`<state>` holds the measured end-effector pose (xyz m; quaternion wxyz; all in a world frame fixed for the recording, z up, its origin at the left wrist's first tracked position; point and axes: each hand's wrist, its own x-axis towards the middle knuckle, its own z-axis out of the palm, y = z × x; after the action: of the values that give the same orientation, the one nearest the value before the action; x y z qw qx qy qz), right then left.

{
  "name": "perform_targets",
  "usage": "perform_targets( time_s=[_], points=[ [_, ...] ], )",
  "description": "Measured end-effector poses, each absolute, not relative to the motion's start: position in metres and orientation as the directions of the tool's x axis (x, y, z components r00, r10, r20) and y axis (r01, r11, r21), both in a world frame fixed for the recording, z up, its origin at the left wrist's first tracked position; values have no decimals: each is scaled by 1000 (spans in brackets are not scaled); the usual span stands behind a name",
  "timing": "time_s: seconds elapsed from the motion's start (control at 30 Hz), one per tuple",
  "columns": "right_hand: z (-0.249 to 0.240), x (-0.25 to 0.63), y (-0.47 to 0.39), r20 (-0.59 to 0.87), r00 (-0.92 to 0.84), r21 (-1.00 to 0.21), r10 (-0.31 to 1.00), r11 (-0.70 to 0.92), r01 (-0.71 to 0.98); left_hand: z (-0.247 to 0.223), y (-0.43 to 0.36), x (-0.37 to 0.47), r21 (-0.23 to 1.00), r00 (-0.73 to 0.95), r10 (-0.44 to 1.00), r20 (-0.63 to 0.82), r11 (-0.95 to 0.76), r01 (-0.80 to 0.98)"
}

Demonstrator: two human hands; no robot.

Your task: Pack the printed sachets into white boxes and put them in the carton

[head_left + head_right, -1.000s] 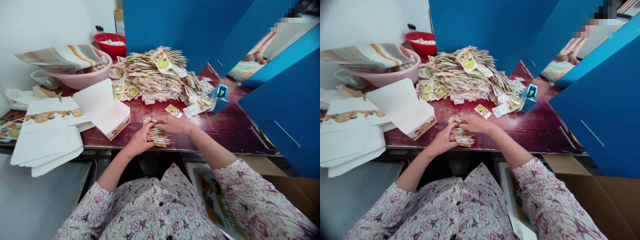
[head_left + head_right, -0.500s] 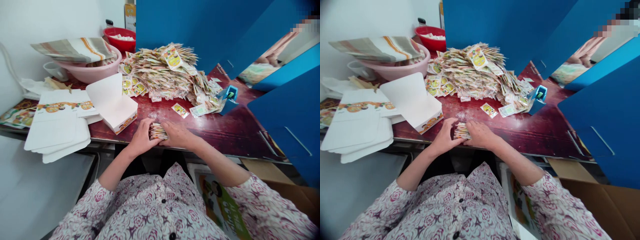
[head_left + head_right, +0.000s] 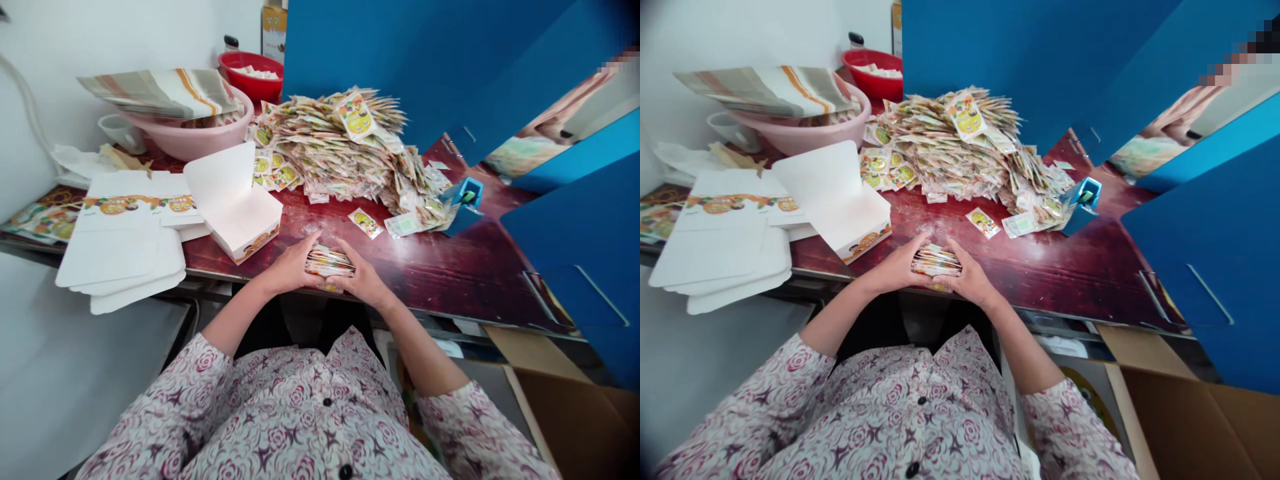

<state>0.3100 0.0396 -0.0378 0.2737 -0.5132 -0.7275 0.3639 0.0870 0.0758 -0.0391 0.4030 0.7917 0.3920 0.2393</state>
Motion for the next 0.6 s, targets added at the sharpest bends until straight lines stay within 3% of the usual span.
perform_targets(
  time_s=[0.17, 0.3, 0.4, 0.5, 0.6],
  points=[
    [3, 307, 60, -128, -501, -560, 856, 355, 749, -34, 83, 89, 734, 590, 804, 74, -444, 514],
    [25, 288, 67, -233, -521, -308, 821, 446, 840, -33, 83, 92, 703, 550, 832, 74, -435, 563],
    [21, 275, 62, -233, -517, -238, 824, 467, 852, -25, 70, 86, 744, 542, 838, 71, -406, 530],
    [8, 274, 54, -122, -521, -244, 845, 483, 841, -2, 46, 69, 749, 495, 834, 242, -485, 452],
    [1, 281, 52, -80, -484, -288, 871, 445, 848, 23, 27, 41, 656, 230, 785, 575, -611, 443]
  ],
)
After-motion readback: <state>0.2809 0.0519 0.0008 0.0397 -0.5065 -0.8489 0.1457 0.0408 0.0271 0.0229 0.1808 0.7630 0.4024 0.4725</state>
